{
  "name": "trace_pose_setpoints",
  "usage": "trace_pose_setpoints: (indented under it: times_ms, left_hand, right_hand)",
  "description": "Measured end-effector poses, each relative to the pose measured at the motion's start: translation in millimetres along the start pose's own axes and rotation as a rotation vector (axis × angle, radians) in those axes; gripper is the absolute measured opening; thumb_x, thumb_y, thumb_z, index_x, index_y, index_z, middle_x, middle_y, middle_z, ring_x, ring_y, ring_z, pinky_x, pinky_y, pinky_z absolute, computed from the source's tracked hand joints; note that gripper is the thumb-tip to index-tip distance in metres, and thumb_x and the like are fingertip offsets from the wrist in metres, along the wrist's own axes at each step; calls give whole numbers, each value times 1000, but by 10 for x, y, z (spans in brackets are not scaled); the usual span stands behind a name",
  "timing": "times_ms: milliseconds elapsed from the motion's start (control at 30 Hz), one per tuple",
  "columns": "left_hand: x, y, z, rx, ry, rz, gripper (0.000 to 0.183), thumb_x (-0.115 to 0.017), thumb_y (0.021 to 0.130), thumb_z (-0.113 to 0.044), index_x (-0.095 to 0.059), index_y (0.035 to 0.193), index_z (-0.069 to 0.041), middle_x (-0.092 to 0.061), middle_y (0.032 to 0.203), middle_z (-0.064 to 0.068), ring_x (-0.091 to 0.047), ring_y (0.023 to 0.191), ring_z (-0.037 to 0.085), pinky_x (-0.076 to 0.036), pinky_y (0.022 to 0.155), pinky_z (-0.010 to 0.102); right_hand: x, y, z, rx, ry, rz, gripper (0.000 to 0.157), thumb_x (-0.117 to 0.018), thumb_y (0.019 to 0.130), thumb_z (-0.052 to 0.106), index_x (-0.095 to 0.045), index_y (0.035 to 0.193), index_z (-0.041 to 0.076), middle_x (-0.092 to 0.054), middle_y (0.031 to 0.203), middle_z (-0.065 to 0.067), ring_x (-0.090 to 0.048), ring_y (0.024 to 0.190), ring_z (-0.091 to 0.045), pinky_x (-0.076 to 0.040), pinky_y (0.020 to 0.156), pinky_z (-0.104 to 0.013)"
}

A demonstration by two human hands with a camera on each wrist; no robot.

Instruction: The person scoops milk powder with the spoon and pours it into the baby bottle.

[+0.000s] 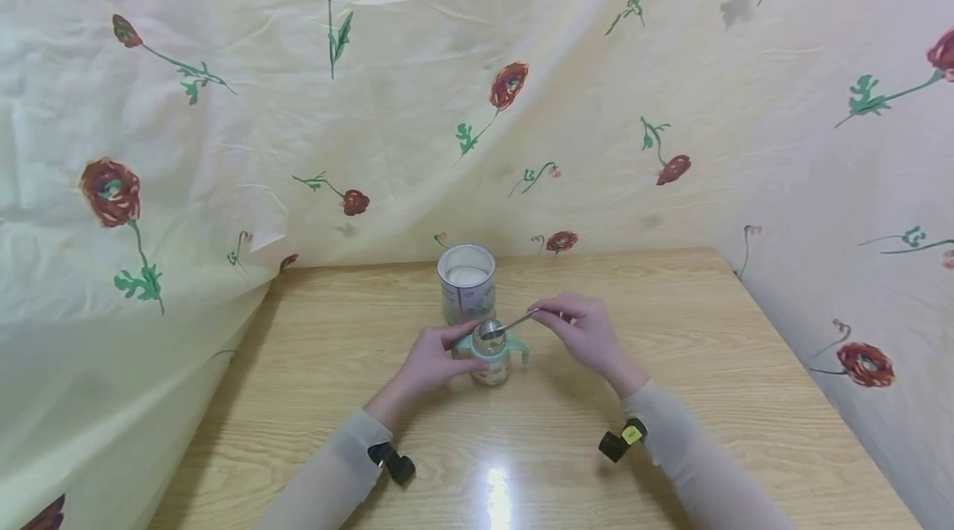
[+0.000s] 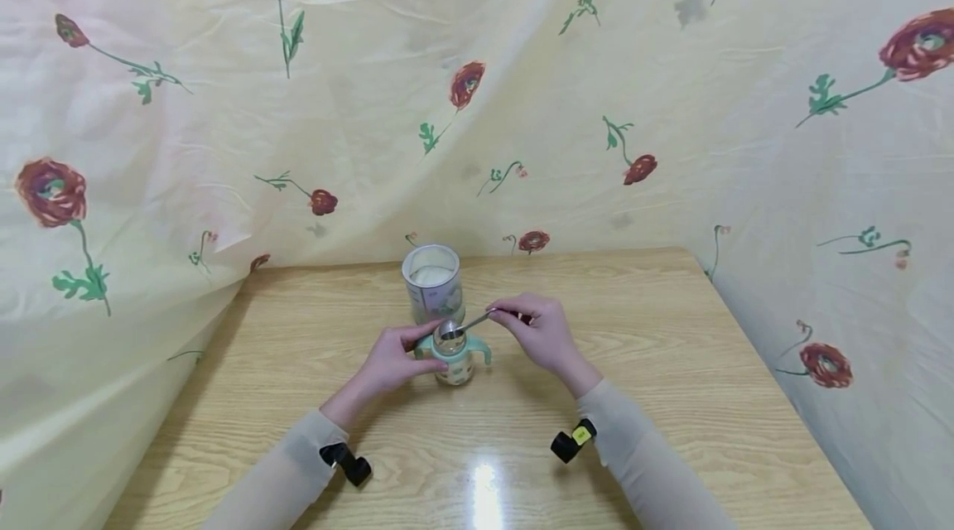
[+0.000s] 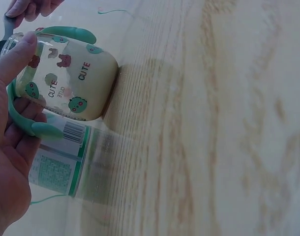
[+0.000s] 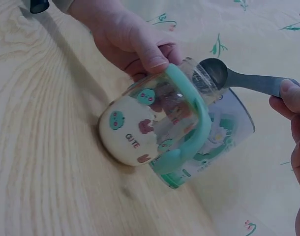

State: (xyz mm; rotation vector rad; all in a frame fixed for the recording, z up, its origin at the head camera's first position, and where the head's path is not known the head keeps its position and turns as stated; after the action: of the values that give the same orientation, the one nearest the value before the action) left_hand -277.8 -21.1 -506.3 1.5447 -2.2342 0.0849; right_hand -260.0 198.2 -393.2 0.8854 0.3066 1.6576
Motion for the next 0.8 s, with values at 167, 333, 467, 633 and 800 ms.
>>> trace_pose_setpoints:
  times_ms: [167, 333, 467, 633, 800]
  left_hand:
    - [6, -3, 4, 12, 18, -5, 69, -96, 82, -22, -68, 145, -12, -69, 142, 1, -61, 136, 24, -47, 118, 51]
    - [12, -11, 25, 33, 18, -16, 70, -97, 80, -25, -70, 143, -13, -71, 139, 1, -63, 133, 24, -46, 118, 52]
    - [18, -13, 40, 31, 9, -26, 69, -98, 80, -26, -71, 142, -15, -72, 138, 1, -64, 132, 24, -46, 118, 52]
    - [26, -14, 36, 22, 16, -33, 69, -97, 80, -26, -71, 142, -13, -72, 139, 2, -64, 132, 25, -46, 118, 51]
    - [16, -16, 34, 14, 24, -33, 68, -97, 80, -25, -71, 141, -10, -71, 139, 3, -64, 133, 25, -46, 118, 50]
  right_hand:
    - [19, 25, -201, -94, 26, 9, 14, -75, 92, -12, -81, 99, -2, -79, 91, -14, -67, 75, -10, -50, 62, -20]
    - [26, 19, -476, -223, 104, 39, 11, -75, 97, -6, -82, 105, -2, -80, 101, -16, -72, 84, -12, -56, 71, -19]
    - [60, 48, -577, -314, 156, 41, 13, -76, 99, 1, -81, 110, -3, -81, 106, -14, -75, 91, -12, -60, 78, -20]
    - [123, 181, -668, -414, 214, -9, 22, -76, 101, 11, -78, 116, -4, -82, 106, -3, -75, 98, -10, -60, 88, -21]
    - [130, 374, -794, -508, 265, -48, 37, -77, 102, 28, -76, 124, -2, -80, 109, 6, -72, 109, -13, -57, 97, -27]
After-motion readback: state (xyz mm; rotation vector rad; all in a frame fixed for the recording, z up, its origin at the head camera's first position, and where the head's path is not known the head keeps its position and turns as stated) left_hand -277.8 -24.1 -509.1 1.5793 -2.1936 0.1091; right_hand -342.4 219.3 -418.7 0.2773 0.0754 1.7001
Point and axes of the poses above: each hand's wrist, its own y-axis towards the middle knuckle, its own x-axis out of the back of the hand, z = x × y, the point moved 10 cm from there along y, towards the middle knuckle
